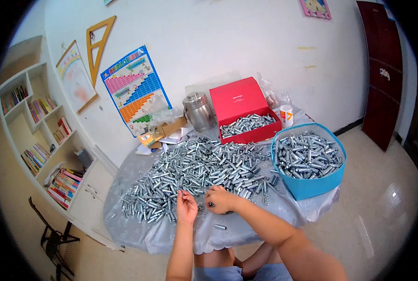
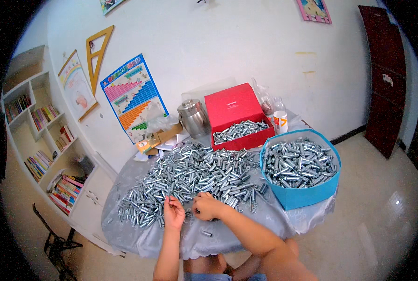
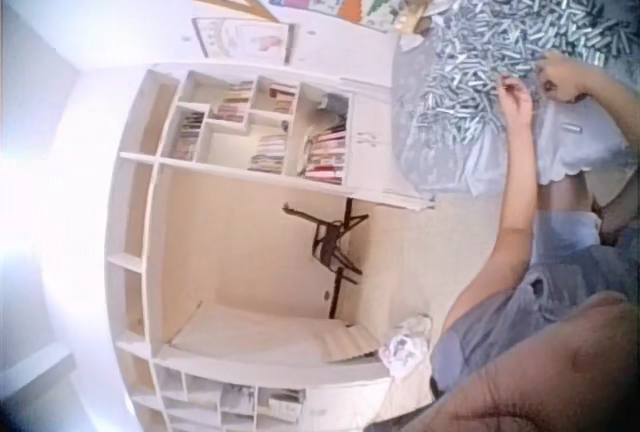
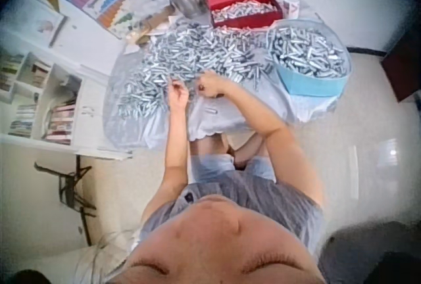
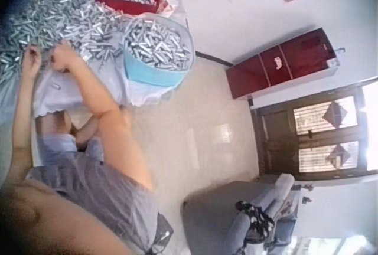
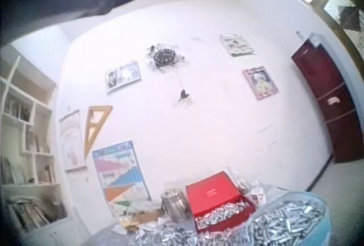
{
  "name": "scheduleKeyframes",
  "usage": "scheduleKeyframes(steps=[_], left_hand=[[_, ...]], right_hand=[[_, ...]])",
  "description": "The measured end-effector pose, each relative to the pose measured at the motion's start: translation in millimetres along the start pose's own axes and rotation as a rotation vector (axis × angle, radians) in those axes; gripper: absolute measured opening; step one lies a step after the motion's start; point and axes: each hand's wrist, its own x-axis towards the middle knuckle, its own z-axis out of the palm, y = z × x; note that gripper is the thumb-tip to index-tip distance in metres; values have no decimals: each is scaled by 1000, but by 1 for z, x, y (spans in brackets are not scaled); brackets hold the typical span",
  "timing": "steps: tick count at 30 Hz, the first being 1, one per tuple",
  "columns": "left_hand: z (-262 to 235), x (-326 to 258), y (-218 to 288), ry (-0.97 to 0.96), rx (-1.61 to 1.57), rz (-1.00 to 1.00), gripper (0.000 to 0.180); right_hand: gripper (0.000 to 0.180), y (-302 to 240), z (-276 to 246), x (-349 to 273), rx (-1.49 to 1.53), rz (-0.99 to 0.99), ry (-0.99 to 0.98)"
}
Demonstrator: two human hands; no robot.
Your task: The person sits on the floor and assembles metal fasteners by hand. They pick up cylindrical metal pieces and small washers from a large pile on a table, screw the washers onto the cylinders, and place the assembled units into a blue container.
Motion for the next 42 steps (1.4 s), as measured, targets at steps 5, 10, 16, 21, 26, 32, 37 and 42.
scheduleKeyframes(steps=[5,10,16,21,26,32,37,42], left_hand=[[19,-6,-4,-34,-91,-81,12],[28,-17,-14,-6,-79,-98,14],[64,1,-9,-48,121,-212,14],[62,38,-5,-133,122,-177,14],[44,29,-13,-8,137,-343,10],[47,29,-16,-56,166,-291,11],[39,33,-10,-17,127,-325,11],[46,29,-16,-16,164,-345,12]], right_hand=[[16,-2,-4,3,-63,-10,34],[12,-16,-12,6,12,-85,107],[12,2,-41,10,-19,43,373],[10,11,-47,10,-112,218,514],[10,25,-62,5,-314,317,748],[28,42,-87,-42,-342,726,629],[42,20,-92,-64,-599,854,236],[41,10,-80,-99,-641,949,82]])
